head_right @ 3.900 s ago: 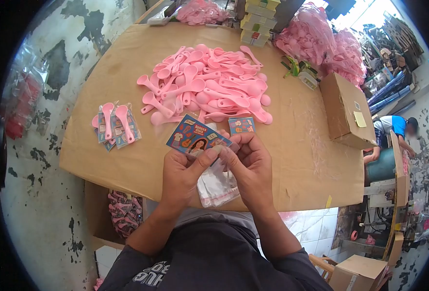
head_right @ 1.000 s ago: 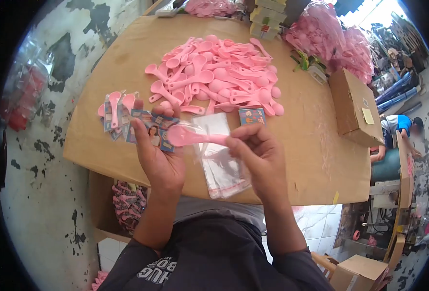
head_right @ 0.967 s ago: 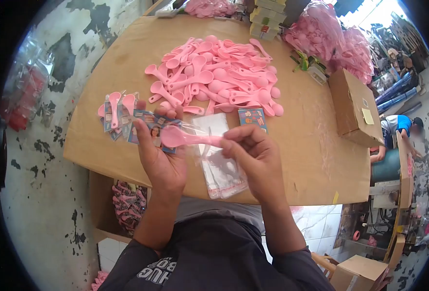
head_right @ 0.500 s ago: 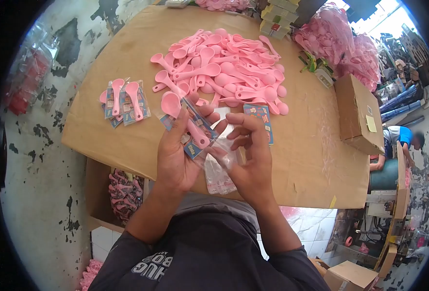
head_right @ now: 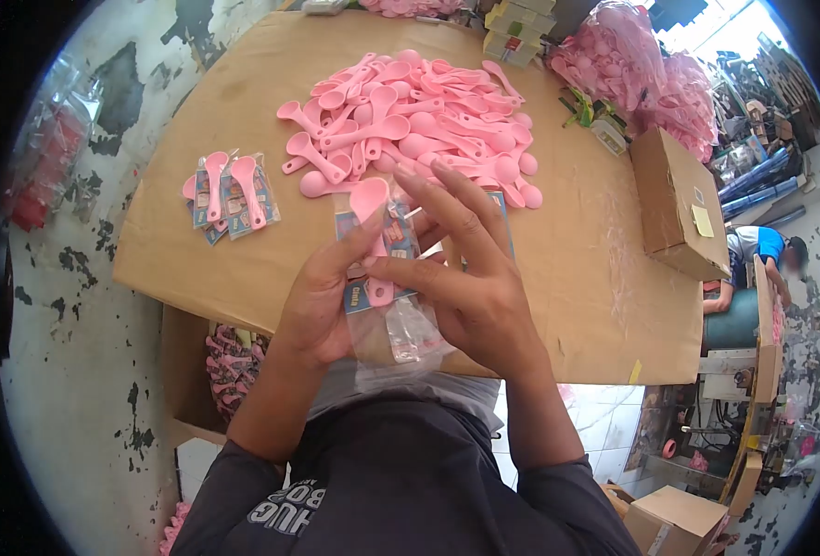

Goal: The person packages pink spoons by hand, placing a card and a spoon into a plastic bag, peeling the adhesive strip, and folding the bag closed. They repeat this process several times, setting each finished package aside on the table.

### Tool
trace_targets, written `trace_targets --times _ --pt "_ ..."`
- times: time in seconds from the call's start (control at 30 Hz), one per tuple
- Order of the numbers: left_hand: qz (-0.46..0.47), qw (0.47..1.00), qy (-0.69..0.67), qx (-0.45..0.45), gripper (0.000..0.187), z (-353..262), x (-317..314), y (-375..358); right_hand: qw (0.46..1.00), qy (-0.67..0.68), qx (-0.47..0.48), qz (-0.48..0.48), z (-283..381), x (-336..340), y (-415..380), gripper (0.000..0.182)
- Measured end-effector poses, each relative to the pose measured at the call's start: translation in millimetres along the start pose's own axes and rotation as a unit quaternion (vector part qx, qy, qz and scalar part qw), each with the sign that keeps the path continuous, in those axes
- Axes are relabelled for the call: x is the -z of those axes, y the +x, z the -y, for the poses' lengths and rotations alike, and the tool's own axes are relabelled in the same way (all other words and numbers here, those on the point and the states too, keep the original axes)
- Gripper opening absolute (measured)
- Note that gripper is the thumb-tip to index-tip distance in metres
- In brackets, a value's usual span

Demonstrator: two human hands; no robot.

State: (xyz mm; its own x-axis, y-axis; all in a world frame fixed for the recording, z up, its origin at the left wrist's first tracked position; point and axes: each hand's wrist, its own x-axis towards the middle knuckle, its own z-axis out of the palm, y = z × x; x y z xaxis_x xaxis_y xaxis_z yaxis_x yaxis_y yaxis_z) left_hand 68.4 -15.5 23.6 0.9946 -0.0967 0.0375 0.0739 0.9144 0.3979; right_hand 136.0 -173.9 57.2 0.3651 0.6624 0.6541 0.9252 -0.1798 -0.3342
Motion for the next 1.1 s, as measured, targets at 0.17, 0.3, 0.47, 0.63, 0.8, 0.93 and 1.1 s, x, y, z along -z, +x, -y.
trace_targets --times 0.17,0.3,0.47,0.63,0.8,0.93,1.1 --pt "-0.052 0.993 0.081 -0.063 0.058 -11.7 9.8 -4.2 0.956 0.263 -0.113 -0.059 -8.9 12.2 -12.3 0.027" --pt "-0.006 0.967 0.234 -0.100 0.055 -11.2 1.7 -7.4 0.918 0.300 -0.238 -0.105 -2.2 1.4 -16.6 0.035" --pt "-0.040 0.925 0.366 -0.093 0.040 -6.7 0.8 -10.9 0.849 0.398 -0.346 -0.046 7.3 -2.1 -19.1 0.043" --pt "-0.075 0.917 0.379 -0.104 0.040 -2.7 -2.6 -13.0 0.943 0.166 -0.237 -0.166 -3.5 -3.9 -13.0 0.037" --pt "-0.060 0.893 0.425 -0.134 0.053 5.6 -6.7 -14.3 0.972 -0.110 -0.071 -0.196 -3.3 2.9 2.2 0.038" --pt "-0.061 0.890 0.424 -0.158 0.054 7.8 -6.4 -13.4 0.974 -0.091 -0.054 -0.199 -5.5 6.6 4.0 0.039" --pt "-0.027 0.824 0.546 -0.146 0.057 4.7 -1.0 -14.7 0.974 -0.159 -0.058 -0.153 0.6 4.8 7.4 0.024"
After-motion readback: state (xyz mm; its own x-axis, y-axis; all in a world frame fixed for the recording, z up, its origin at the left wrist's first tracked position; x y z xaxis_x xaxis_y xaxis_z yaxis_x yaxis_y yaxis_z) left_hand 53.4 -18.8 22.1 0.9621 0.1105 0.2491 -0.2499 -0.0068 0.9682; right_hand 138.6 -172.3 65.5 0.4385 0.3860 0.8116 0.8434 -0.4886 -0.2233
